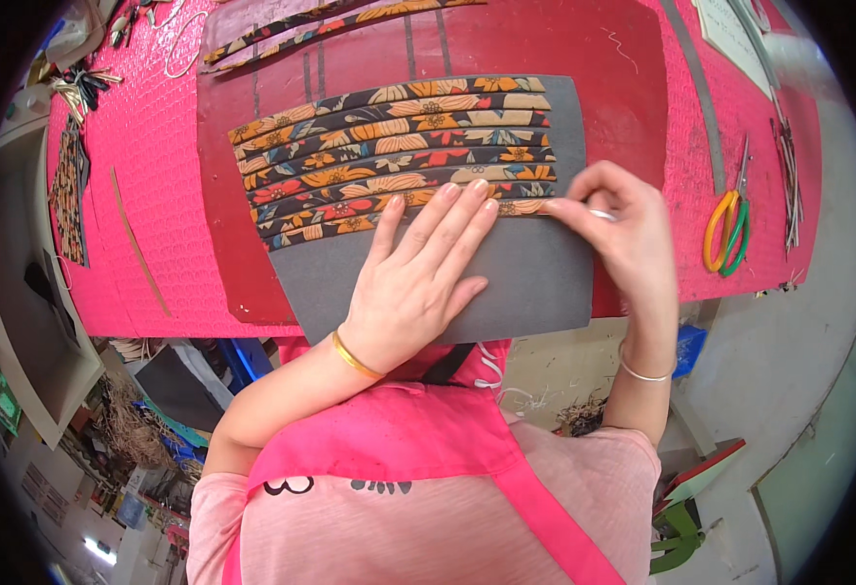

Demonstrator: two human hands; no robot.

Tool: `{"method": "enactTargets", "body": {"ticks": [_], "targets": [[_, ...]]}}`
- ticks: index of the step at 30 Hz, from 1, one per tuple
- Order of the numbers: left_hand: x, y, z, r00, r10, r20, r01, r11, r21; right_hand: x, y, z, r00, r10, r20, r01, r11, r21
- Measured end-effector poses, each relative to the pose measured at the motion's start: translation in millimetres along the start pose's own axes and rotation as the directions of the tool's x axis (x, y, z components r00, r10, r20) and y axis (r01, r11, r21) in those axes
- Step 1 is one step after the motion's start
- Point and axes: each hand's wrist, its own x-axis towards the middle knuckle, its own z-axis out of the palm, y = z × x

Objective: Constructing a shoe upper by layering patterned fabric strips onto a base material.

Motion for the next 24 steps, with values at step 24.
{"method": "enactTargets", "body": {"ticks": [24], "targets": [[-9, -19, -30, 0.978, -0.067, -0.199, 0.013, 0.965, -0.261, 66, -120, 117, 0.469, -0.880, 0.077, 0.858, 0.434, -0.275]]}}
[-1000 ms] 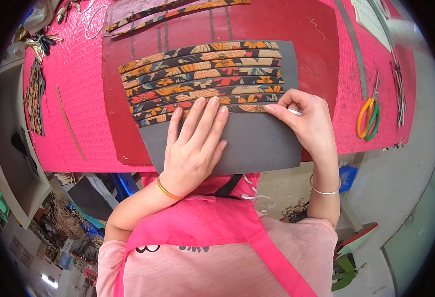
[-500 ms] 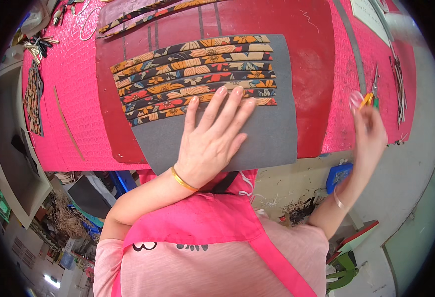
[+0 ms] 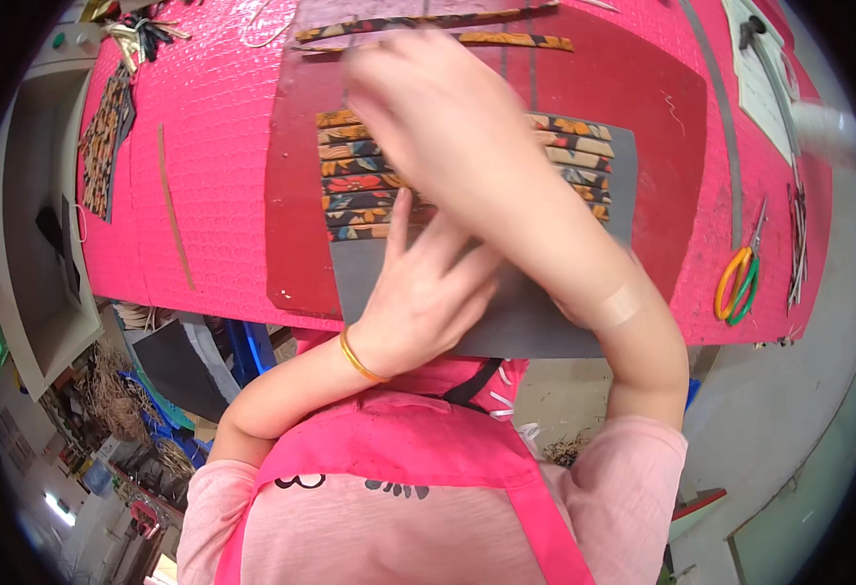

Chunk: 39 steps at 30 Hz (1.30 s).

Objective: Constructing a shoe upper by layering patterned fabric strips onto a base material.

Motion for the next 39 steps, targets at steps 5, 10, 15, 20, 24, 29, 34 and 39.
{"method": "enactTargets", "body": {"ticks": [5, 10, 15, 20, 24, 29, 34, 39], "targets": [[-5, -35, -45, 0.947, -0.121, -0.299, 0.070, 0.982, -0.178, 42, 23, 60, 0.998, -0.041, -0.038, 0.027, 0.947, -0.319], [-6, -33, -90, 0.800, -0.598, 0.050, 0.353, 0.401, -0.845, -8, -35, -17, 0.949, 0.165, 0.267, -0.232, 0.942, 0.241], [-5, -36, -82, 0.807, -0.574, 0.140, 0.402, 0.359, -0.843, -31, -49, -22, 0.921, 0.251, 0.298, -0.298, 0.947, 0.121], [-13, -34, -79, 0.818, -0.568, 0.090, 0.382, 0.420, -0.823, -33, -62, -19, 0.949, 0.265, 0.171, -0.283, 0.955, 0.090], [-13, -24, -71, 0.837, -0.540, -0.091, 0.330, 0.630, -0.703, -31, -70, -24, 0.991, 0.059, 0.123, -0.025, 0.964, -0.266], [-12, -20, -65, 0.872, -0.436, -0.223, 0.241, 0.778, -0.580, -31, -69, -26, 0.986, 0.054, 0.159, -0.013, 0.968, -0.249], [-11, -20, -60, 0.879, -0.426, -0.216, 0.248, 0.794, -0.555, -44, -56, -19, 0.974, 0.176, 0.141, -0.172, 0.984, -0.038], [-27, -34, -58, 0.842, -0.517, -0.153, 0.261, 0.639, -0.723, -80, 10, -66, 0.665, 0.736, 0.124, -0.390, 0.202, 0.899]]}}
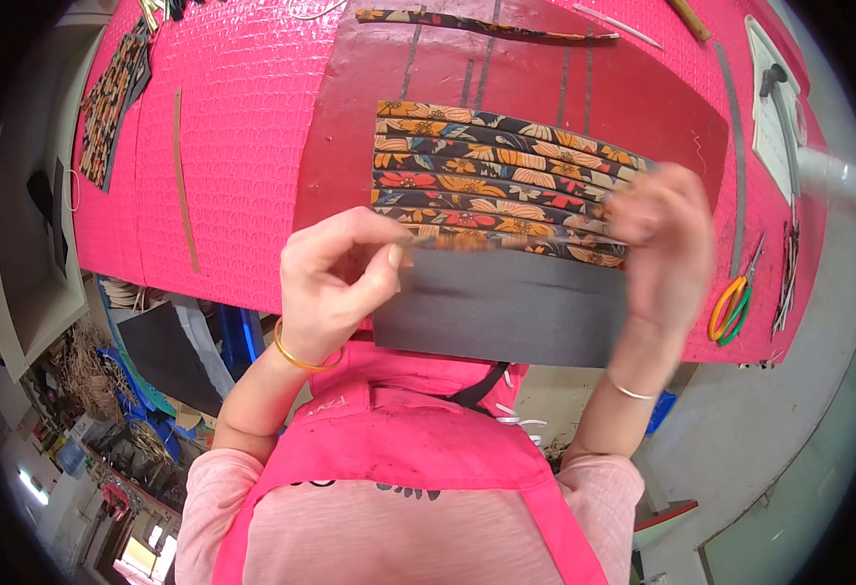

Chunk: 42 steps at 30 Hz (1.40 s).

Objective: Constructing a shoe upper by layering patterned fabric strips onto a base material.

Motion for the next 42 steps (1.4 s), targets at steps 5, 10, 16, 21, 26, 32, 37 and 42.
{"method": "enactTargets", "body": {"ticks": [5, 10, 16, 21, 26, 32, 37, 42], "targets": [[-2, -7, -6, 0.751, 0.571, 0.330, -0.660, 0.630, 0.410, -32, -21, 55, 0.858, -0.291, 0.424, 0.483, 0.174, -0.858], [-13, -6, -29, 0.583, 0.672, 0.457, -0.783, 0.313, 0.538, -21, 4, 69, 0.746, 0.428, 0.510, 0.216, 0.569, -0.793], [-40, -28, -42, 0.807, 0.414, 0.421, -0.577, 0.400, 0.712, -24, 42, 79, 0.876, 0.414, 0.246, -0.035, 0.564, -0.825], [-42, -28, -35, 0.856, 0.362, 0.368, -0.497, 0.388, 0.776, -23, 57, 83, 0.921, 0.244, 0.304, 0.147, 0.506, -0.850], [-43, -32, -37, 0.847, 0.385, 0.368, -0.508, 0.377, 0.775, -23, 56, 85, 0.935, 0.229, 0.272, 0.122, 0.511, -0.851], [-44, -34, -36, 0.838, 0.389, 0.384, -0.518, 0.341, 0.784, -19, 57, 87, 0.932, 0.215, 0.292, 0.157, 0.489, -0.858], [-47, -31, -32, 0.859, 0.260, 0.441, -0.503, 0.267, 0.822, -20, 60, 84, 0.933, 0.183, 0.310, 0.196, 0.462, -0.865], [-44, -22, -28, 0.892, 0.191, 0.410, -0.449, 0.267, 0.853, -28, 50, 86, 0.928, 0.102, 0.359, 0.336, 0.192, -0.922]]}}
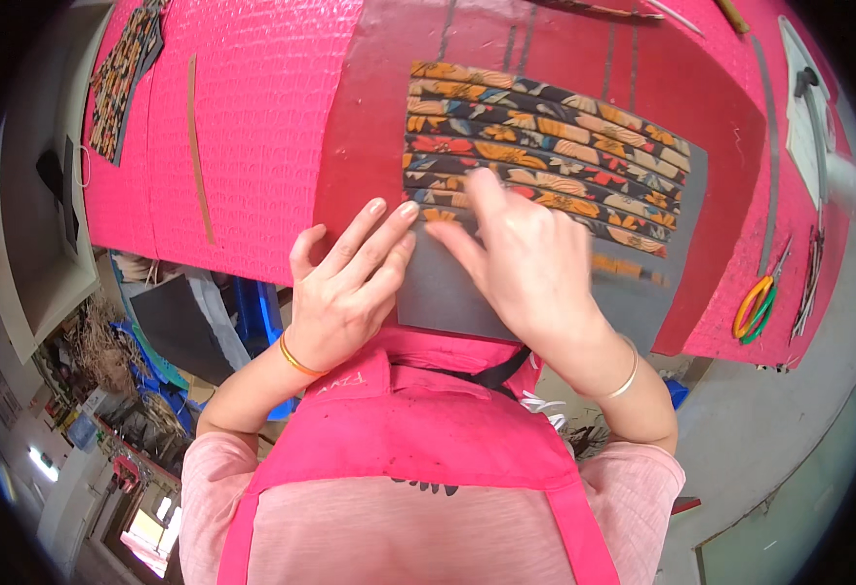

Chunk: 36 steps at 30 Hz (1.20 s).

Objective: Constructing a shoe upper by layering patterned fabric strips onto a base material.

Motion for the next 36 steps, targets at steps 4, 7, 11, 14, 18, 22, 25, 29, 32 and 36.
{"method": "enactTargets", "body": {"ticks": [4, 7, 11, 14, 18, 22, 25, 29, 32, 36], "targets": [[-4, 1, 2, 1.000, -0.006, -0.019, 0.007, 0.997, 0.079, -29, 35, -48, 0.963, 0.267, 0.040, -0.269, 0.961, 0.060], [-1, 3, -4, 0.999, -0.016, 0.046, 0.016, 1.000, 0.016, -45, 60, -44, 0.949, 0.315, 0.014, -0.310, 0.926, 0.214], [0, 4, -2, 0.998, -0.025, 0.056, 0.025, 1.000, -0.004, -42, 70, -35, 0.952, 0.298, -0.071, -0.272, 0.928, 0.253], [1, 9, 2, 0.999, -0.019, 0.032, 0.018, 1.000, 0.024, -41, 71, -34, 0.946, 0.304, -0.108, -0.272, 0.931, 0.242], [12, 27, 8, 0.998, -0.055, 0.034, 0.054, 0.997, 0.047, -37, 71, -34, 0.961, 0.258, -0.097, -0.246, 0.961, 0.125], [43, 65, 39, 0.993, 0.067, 0.099, -0.052, 0.987, -0.150, -39, 69, -39, 0.970, 0.228, -0.080, -0.226, 0.974, 0.033], [42, 60, 33, 0.991, 0.064, 0.117, -0.044, 0.985, -0.164, -57, 99, -60, 0.931, 0.366, 0.016, -0.359, 0.903, 0.237], [44, 65, 31, 0.987, 0.076, 0.142, -0.053, 0.986, -0.159, -73, 118, -63, 0.864, 0.499, 0.066, -0.454, 0.716, 0.530], [49, 70, 27, 0.987, 0.078, 0.140, -0.057, 0.988, -0.144, -69, 116, -60, 0.863, 0.504, 0.043, -0.454, 0.734, 0.505], [71, 96, 47, 0.969, 0.235, 0.075, -0.203, 0.934, -0.293, -71, 119, -56, 0.862, 0.507, -0.010, -0.453, 0.778, 0.435]]}}
